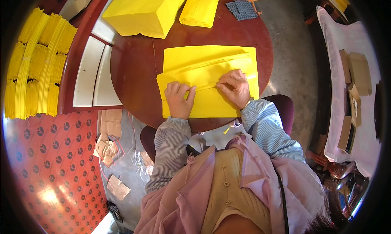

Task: The person folds yellow paper sheets by hand on a round table, repeatedly folding each sheet in half and pressing the crease. They stack the folded sheets and continue the process with additional sheets from a nearby pile.

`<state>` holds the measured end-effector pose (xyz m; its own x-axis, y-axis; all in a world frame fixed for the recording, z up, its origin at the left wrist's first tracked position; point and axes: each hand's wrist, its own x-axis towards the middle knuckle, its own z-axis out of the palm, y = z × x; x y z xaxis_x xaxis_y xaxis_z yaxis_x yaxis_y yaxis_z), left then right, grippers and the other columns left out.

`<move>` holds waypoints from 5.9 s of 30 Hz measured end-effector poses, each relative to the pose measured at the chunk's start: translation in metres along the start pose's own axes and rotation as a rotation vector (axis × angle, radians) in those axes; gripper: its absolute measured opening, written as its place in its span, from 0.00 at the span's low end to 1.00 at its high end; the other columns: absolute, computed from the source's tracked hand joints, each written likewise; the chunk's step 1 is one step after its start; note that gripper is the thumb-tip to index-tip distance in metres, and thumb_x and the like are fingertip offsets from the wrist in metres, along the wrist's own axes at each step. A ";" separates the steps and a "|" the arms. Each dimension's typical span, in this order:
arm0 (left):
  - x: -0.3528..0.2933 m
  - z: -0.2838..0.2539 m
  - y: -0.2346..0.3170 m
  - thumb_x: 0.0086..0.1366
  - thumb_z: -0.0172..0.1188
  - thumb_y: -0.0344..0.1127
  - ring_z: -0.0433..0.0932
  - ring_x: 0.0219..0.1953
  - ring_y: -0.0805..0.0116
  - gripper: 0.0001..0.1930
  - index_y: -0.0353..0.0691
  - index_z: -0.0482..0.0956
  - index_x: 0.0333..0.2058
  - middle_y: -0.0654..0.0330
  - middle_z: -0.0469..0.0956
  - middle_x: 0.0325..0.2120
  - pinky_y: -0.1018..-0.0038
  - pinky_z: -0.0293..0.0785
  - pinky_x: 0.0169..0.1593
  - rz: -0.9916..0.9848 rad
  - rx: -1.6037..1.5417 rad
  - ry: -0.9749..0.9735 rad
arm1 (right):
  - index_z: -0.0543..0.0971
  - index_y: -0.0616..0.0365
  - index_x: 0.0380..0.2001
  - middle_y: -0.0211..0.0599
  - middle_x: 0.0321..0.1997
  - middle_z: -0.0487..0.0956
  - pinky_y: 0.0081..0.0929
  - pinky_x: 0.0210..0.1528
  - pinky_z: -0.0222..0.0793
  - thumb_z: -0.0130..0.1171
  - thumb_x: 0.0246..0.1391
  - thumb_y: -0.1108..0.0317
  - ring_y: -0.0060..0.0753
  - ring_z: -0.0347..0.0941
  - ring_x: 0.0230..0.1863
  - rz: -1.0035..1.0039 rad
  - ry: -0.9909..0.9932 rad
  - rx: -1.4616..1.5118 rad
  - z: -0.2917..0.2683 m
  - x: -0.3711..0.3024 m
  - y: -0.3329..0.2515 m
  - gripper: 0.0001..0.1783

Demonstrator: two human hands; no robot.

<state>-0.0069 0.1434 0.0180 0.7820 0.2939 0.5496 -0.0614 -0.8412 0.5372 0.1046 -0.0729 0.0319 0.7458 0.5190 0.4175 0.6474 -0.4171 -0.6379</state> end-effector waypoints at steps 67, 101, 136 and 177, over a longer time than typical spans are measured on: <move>-0.016 -0.039 0.004 0.54 0.64 0.23 0.78 0.48 0.46 0.14 0.40 0.83 0.41 0.51 0.79 0.36 0.54 0.73 0.55 0.051 0.069 -0.210 | 0.87 0.52 0.37 0.36 0.48 0.85 0.47 0.63 0.68 0.69 0.54 0.62 0.42 0.76 0.55 0.085 -0.132 -0.127 -0.035 -0.014 -0.008 0.09; -0.006 -0.026 0.014 0.54 0.58 0.22 0.76 0.46 0.48 0.20 0.43 0.85 0.46 0.54 0.77 0.41 0.56 0.71 0.51 0.074 0.095 -0.246 | 0.87 0.51 0.42 0.34 0.50 0.84 0.45 0.59 0.68 0.67 0.57 0.67 0.44 0.77 0.53 -0.140 -0.139 -0.143 0.010 0.006 -0.038 0.10; -0.003 -0.025 0.015 0.56 0.61 0.21 0.77 0.52 0.49 0.14 0.39 0.84 0.42 0.55 0.80 0.46 0.57 0.73 0.55 0.095 0.011 -0.205 | 0.87 0.48 0.43 0.34 0.50 0.83 0.44 0.56 0.67 0.69 0.51 0.69 0.43 0.75 0.55 -0.167 -0.194 -0.150 -0.001 0.013 -0.040 0.14; -0.004 0.029 0.030 0.69 0.63 0.57 0.48 0.80 0.36 0.47 0.37 0.57 0.77 0.37 0.54 0.76 0.35 0.44 0.76 -0.070 0.390 -0.285 | 0.82 0.51 0.62 0.38 0.62 0.79 0.49 0.62 0.65 0.64 0.62 0.64 0.46 0.72 0.60 0.060 -0.011 -0.449 -0.068 -0.021 0.021 0.25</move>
<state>0.0059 0.1035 0.0130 0.9179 0.2656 0.2947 0.1916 -0.9472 0.2569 0.1138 -0.1429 0.0534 0.7841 0.4911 0.3795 0.6087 -0.7278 -0.3159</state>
